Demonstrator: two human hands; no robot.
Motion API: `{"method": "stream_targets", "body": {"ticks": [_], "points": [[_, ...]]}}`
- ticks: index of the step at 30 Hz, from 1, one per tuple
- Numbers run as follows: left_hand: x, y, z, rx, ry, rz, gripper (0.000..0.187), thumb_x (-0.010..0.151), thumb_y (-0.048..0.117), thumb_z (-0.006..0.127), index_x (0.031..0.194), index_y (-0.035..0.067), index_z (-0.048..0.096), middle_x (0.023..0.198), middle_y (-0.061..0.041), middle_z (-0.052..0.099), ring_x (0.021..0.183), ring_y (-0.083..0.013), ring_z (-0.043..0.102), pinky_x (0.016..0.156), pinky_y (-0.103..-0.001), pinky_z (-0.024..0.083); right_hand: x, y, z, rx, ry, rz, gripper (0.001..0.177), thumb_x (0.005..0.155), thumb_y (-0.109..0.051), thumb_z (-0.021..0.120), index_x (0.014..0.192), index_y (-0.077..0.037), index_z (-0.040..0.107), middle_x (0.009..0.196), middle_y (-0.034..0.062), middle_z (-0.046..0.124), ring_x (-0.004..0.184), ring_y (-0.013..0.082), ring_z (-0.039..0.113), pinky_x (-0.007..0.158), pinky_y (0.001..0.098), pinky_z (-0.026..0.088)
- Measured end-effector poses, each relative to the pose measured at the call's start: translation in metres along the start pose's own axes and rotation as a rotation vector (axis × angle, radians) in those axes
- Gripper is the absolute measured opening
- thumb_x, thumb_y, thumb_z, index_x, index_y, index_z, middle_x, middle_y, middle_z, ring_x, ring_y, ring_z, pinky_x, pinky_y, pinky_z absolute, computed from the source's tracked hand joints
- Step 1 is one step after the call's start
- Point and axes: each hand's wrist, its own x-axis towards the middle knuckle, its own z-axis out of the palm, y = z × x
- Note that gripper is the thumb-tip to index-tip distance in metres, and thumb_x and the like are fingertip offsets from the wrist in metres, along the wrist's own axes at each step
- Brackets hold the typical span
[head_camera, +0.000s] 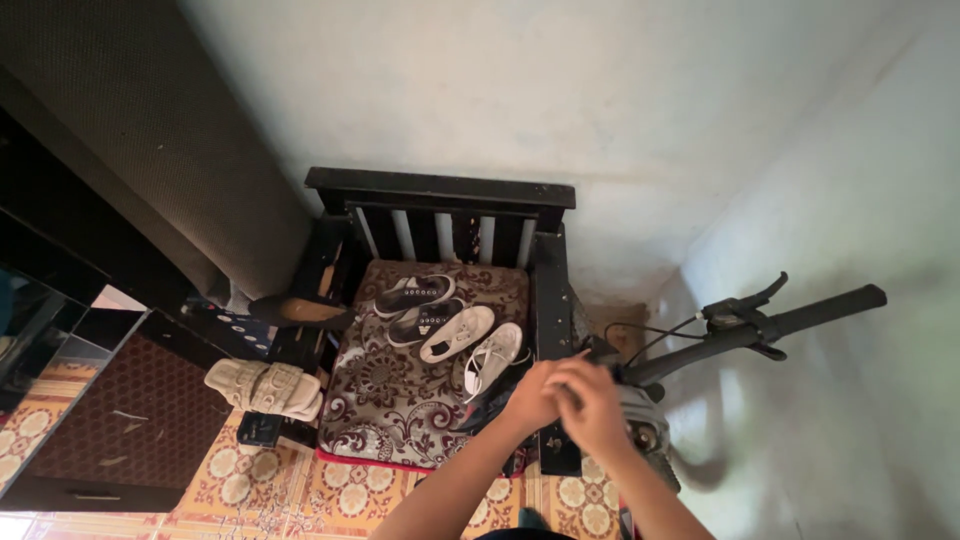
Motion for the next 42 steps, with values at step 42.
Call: {"method": "stream_targets", "body": {"ticks": [42], "points": [[-0.039,0.022,-0.016,-0.148,0.047,-0.141,0.051,0.076,0.019,0.075,0.125,0.006,0.067,0.085,-0.018,0.072,0.075,-0.0297,0.073,0.072,-0.036,0.055,-0.006,0.019,0.002,0.007,0.207,0.293,0.013,0.090,-0.006,0.075,0.092,0.001,0.064,0.088,0.0122,0.066,0.074,0.0281,0.066,0.068,0.0332,0.051]]}}
